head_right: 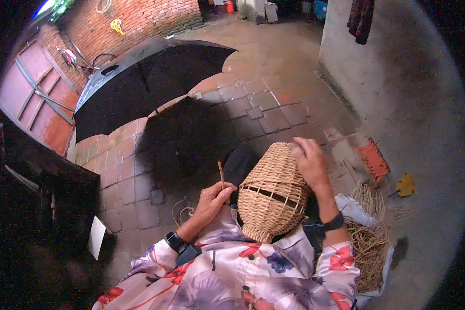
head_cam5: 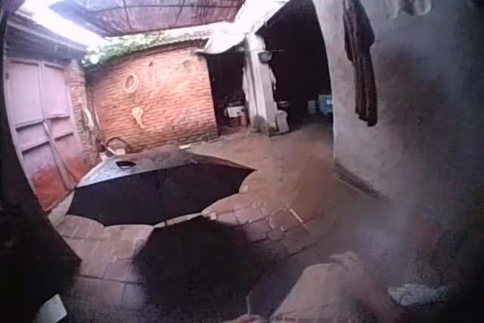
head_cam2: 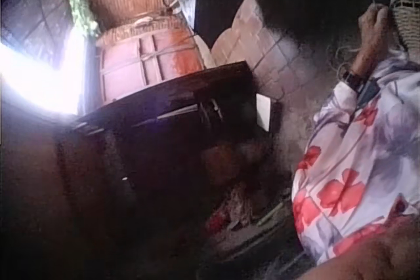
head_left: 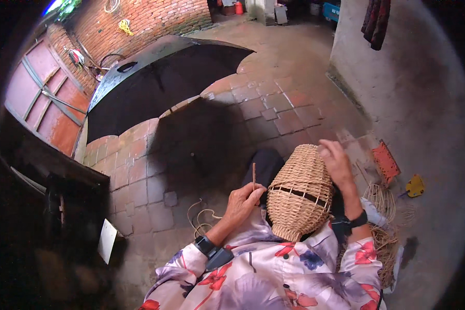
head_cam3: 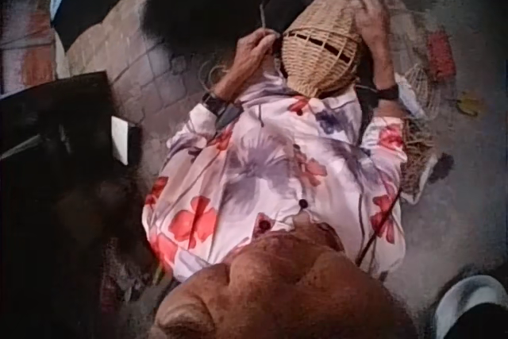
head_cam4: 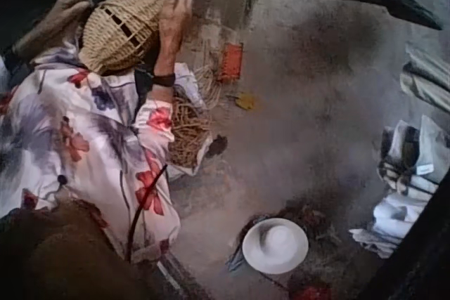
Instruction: Weave a wicker or straw basket by hand.
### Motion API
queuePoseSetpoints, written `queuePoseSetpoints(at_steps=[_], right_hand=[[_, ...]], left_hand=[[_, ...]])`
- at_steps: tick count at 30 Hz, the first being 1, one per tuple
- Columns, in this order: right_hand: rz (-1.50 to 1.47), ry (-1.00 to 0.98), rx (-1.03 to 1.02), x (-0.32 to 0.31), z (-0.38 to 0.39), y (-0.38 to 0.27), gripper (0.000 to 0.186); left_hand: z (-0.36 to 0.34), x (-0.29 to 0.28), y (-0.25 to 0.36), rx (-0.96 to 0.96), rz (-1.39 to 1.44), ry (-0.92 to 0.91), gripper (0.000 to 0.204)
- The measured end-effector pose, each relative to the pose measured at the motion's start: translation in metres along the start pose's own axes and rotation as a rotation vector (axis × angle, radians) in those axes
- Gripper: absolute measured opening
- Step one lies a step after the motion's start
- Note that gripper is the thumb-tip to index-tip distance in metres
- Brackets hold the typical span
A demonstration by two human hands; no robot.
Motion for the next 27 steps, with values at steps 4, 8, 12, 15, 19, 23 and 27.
queuePoseSetpoints(at_steps=[4, 8, 12, 15, 19, 23, 27], right_hand=[[-0.206, -0.184, 0.11, 0.028, -0.003, 0.01, 0.039], [-0.27, -0.205, 0.194, 0.028, -0.006, 0.015, 0.037], [-0.244, -0.164, 0.155, 0.018, -0.007, 0.0, 0.034], [-0.261, -0.155, 0.164, 0.012, -0.007, -0.007, 0.03], [-0.293, -0.112, 0.101, 0.005, -0.006, -0.016, 0.026], [-0.3, -0.094, 0.118, 0.001, -0.006, -0.021, 0.024], [-0.277, -0.099, 0.11, -0.001, -0.007, -0.021, 0.024]], left_hand=[[0.002, -0.003, 0.006, 0.022, -0.078, -0.036, 0.025], [-0.004, -0.001, 0.01, 0.012, -0.119, -0.064, 0.027], [-0.012, 0.0, 0.006, 0.076, -0.167, -0.076, 0.028], [-0.018, 0.0, 0.009, 0.064, -0.167, -0.104, 0.03], [-0.024, -0.001, 0.014, 0.05, -0.168, -0.125, 0.029], [-0.029, -0.002, 0.011, 0.022, -0.189, -0.152, 0.027], [-0.03, -0.002, 0.012, -0.002, -0.19, -0.166, 0.026]])
Point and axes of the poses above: each hand's wrist, its own z-axis away from the middle knuckle, its own x-axis out of the palm, y = z × x, the point moved 5 cm from there along -z, towards the middle knuckle, and after that the axes turned 14 degrees about x, right-handed, at the moved point
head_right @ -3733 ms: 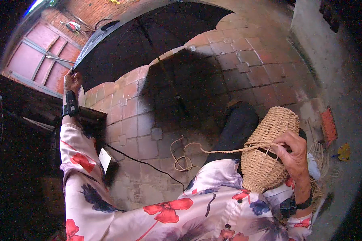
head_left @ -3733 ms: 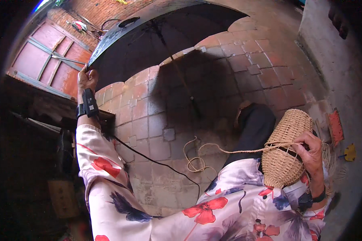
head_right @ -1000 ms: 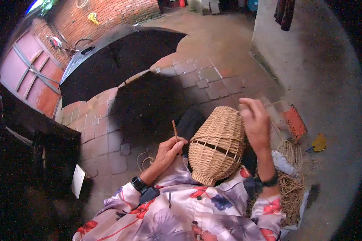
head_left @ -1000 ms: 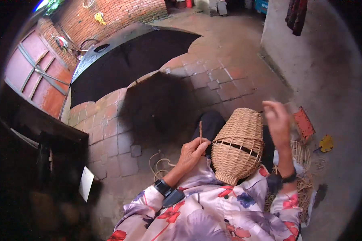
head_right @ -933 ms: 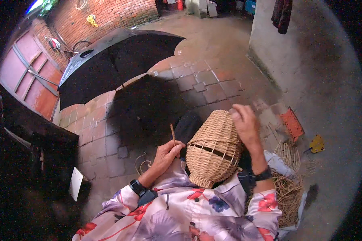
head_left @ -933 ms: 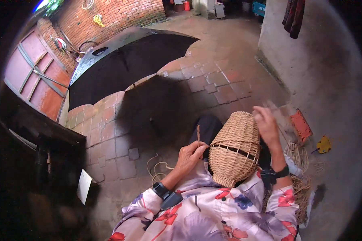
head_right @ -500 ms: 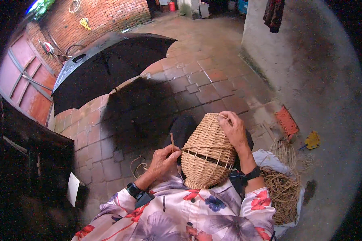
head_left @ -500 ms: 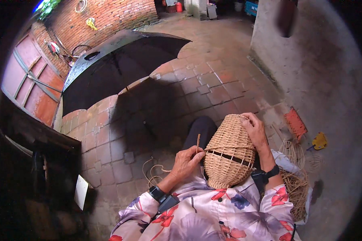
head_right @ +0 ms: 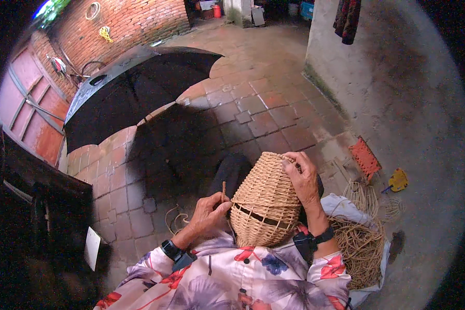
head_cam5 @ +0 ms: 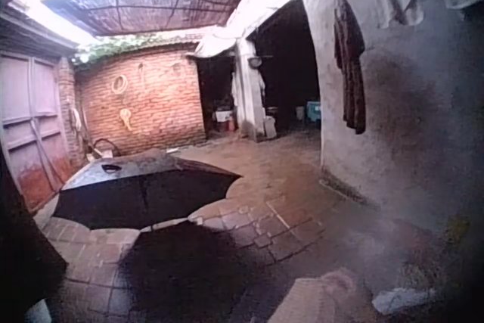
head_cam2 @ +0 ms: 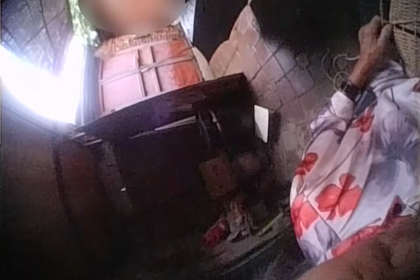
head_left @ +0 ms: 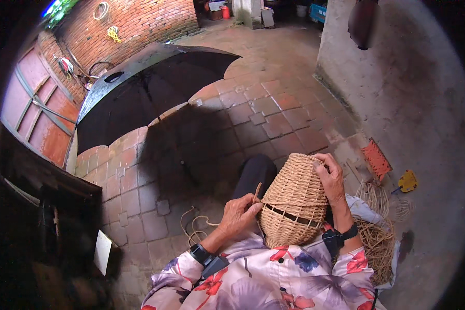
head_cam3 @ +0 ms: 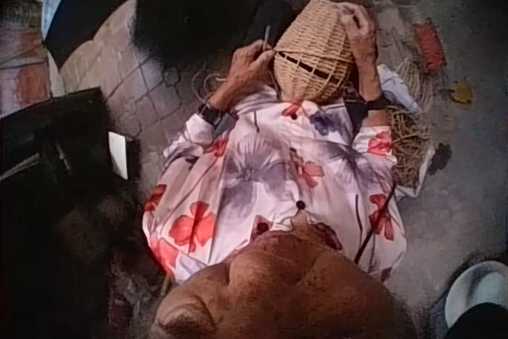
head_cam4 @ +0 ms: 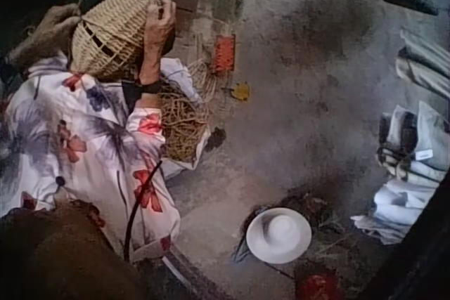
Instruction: Weave a wicker or straw basket by hand.
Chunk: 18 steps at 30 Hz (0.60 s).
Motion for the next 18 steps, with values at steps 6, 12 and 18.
queuePoseSetpoints(at_steps=[6, 12, 18], right_hand=[[-0.073, -0.012, 0.002, 0.003, -0.003, 0.001, 0.023], [-0.061, -0.054, -0.015, 0.006, -0.003, -0.002, 0.023], [-0.17, -0.164, 0.003, 0.033, -0.008, 0.018, 0.026]], left_hand=[[0.002, -0.003, 0.011, 0.009, 0.022, 0.029, 0.026], [0.011, 0.001, 0.013, 0.0, -0.002, 0.126, 0.024], [0.039, -0.006, 0.025, -0.004, -0.12, 0.299, 0.017]])
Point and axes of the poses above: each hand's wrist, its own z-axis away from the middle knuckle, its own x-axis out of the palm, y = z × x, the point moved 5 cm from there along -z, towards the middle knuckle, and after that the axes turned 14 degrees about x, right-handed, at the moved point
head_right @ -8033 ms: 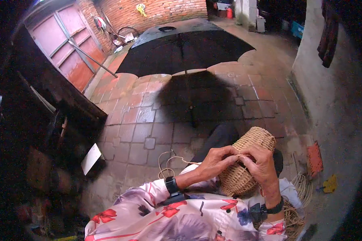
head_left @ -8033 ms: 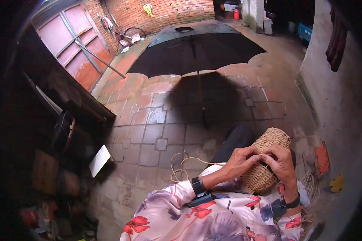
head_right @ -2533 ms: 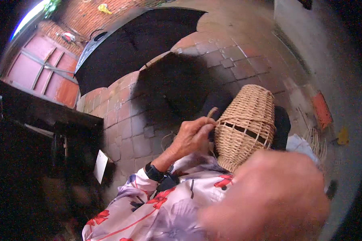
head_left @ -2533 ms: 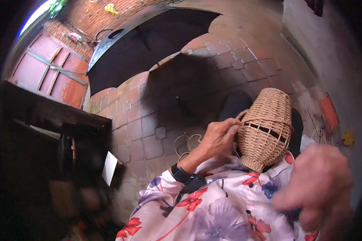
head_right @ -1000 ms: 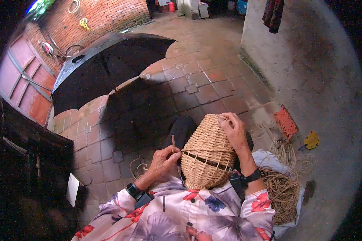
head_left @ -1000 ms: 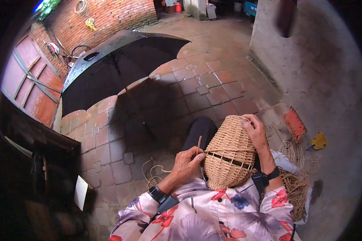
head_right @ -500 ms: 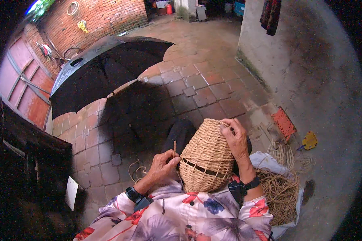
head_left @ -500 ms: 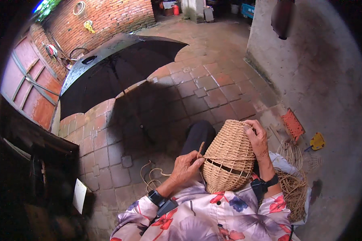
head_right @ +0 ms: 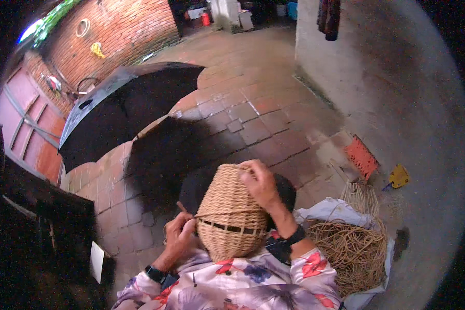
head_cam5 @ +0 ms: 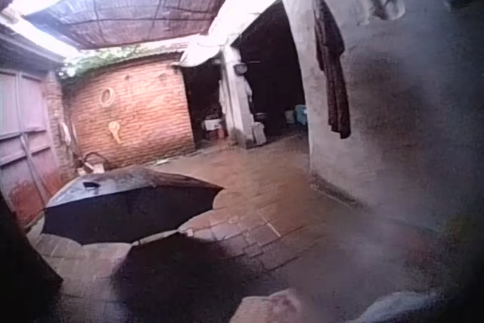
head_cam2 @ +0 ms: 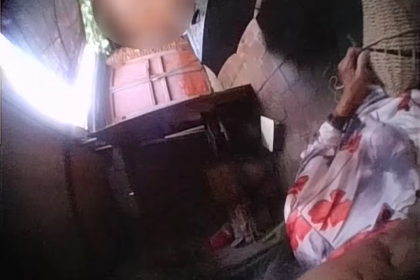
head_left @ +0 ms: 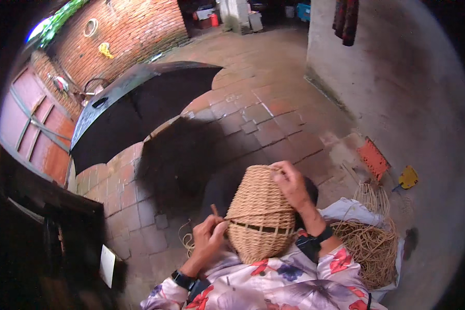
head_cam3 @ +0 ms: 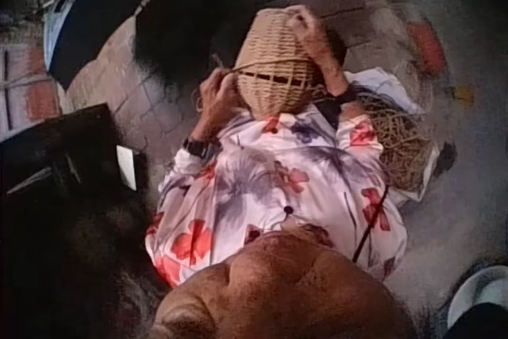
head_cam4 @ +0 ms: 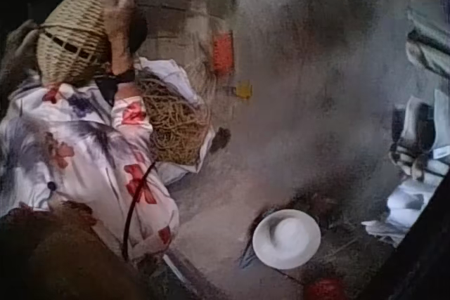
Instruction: Weave a wicker or straw basket by hand.
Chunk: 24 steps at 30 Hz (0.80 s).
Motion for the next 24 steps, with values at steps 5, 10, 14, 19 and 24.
queuePoseSetpoints(at_steps=[5, 10, 14, 19, 24], right_hand=[[0.064, 0.042, -0.151, 0.017, -0.003, -0.002, 0.029], [0.055, 0.0, -0.163, 0.017, -0.001, -0.011, 0.032], [0.061, 0.037, -0.178, 0.006, 0.007, -0.015, 0.031], [0.098, 0.051, -0.132, -0.009, 0.02, -0.017, 0.033], [0.084, 0.184, 0.096, -0.021, 0.037, 0.013, 0.052]], left_hand=[[-0.003, -0.008, 0.013, -0.028, -0.171, 0.061, 0.017], [-0.025, -0.016, 0.015, -0.009, -0.118, 0.264, 0.021], [-0.054, -0.002, 0.009, 0.059, 0.052, 0.244, 0.02], [-0.068, 0.045, -0.019, -0.041, 0.328, 0.031, 0.025], [-0.069, 0.055, -0.007, -0.108, 0.542, -0.029, 0.027]])
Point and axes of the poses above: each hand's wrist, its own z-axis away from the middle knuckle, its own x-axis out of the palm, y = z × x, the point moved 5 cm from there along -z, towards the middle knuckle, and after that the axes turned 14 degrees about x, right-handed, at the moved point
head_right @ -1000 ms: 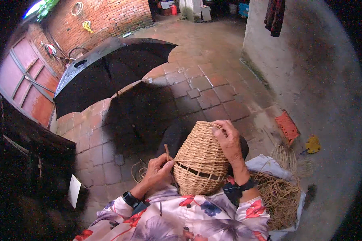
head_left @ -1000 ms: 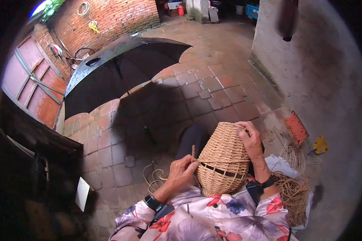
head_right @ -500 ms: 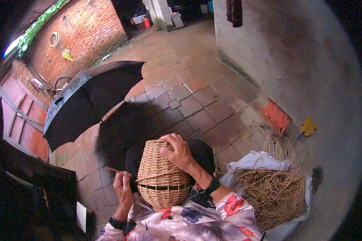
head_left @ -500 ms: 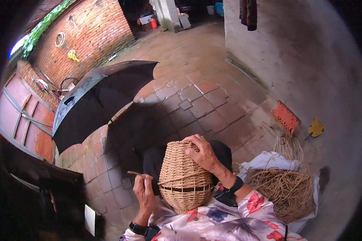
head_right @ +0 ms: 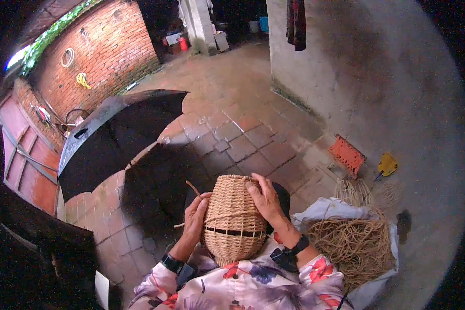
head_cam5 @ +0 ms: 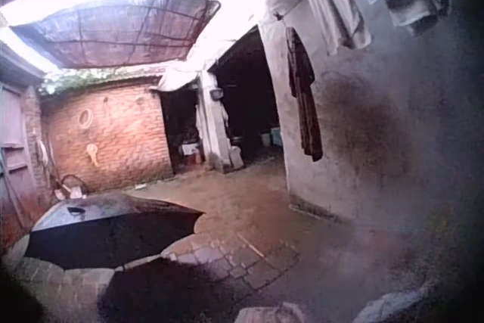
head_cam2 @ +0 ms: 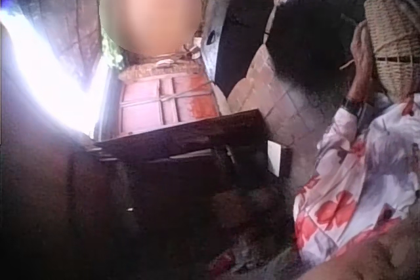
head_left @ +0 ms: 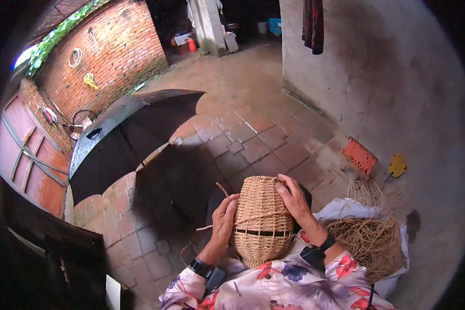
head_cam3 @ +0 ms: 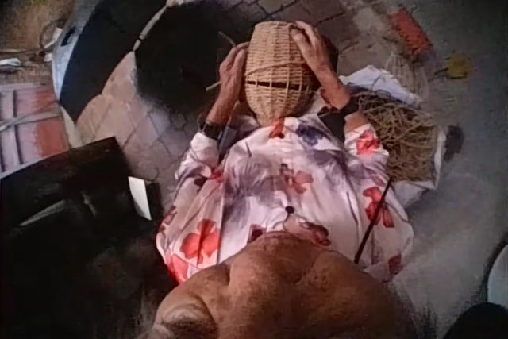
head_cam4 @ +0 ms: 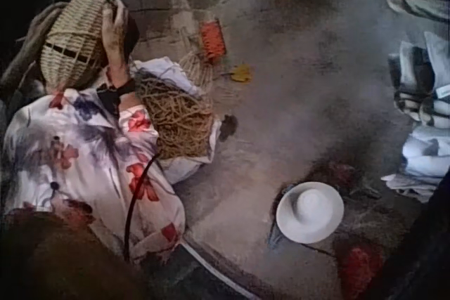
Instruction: Weave a wicker or straw basket by hand.
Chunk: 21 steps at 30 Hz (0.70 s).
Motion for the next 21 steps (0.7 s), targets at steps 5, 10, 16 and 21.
queuePoseSetpoints(at_steps=[5, 10, 16, 21], right_hand=[[-0.06, -0.046, -0.106, 0.011, -0.007, -0.005, 0.063], [-0.125, -0.087, -0.028, 0.023, -0.019, 0.001, 0.06], [-0.119, 0.004, 0.16, 0.022, -0.019, 0.0, 0.046], [0.293, 0.202, -0.142, 0.011, -0.002, -0.052, 0.044]], left_hand=[[0.002, -0.003, 0.013, 0.12, -0.255, 0.081, 0.028], [0.008, -0.008, -0.008, 0.178, -0.257, 0.145, 0.029], [0.0, -0.001, -0.015, 0.068, -0.175, 0.094, 0.028], [0.006, -0.001, -0.018, 0.022, 0.106, 0.179, 0.018]])
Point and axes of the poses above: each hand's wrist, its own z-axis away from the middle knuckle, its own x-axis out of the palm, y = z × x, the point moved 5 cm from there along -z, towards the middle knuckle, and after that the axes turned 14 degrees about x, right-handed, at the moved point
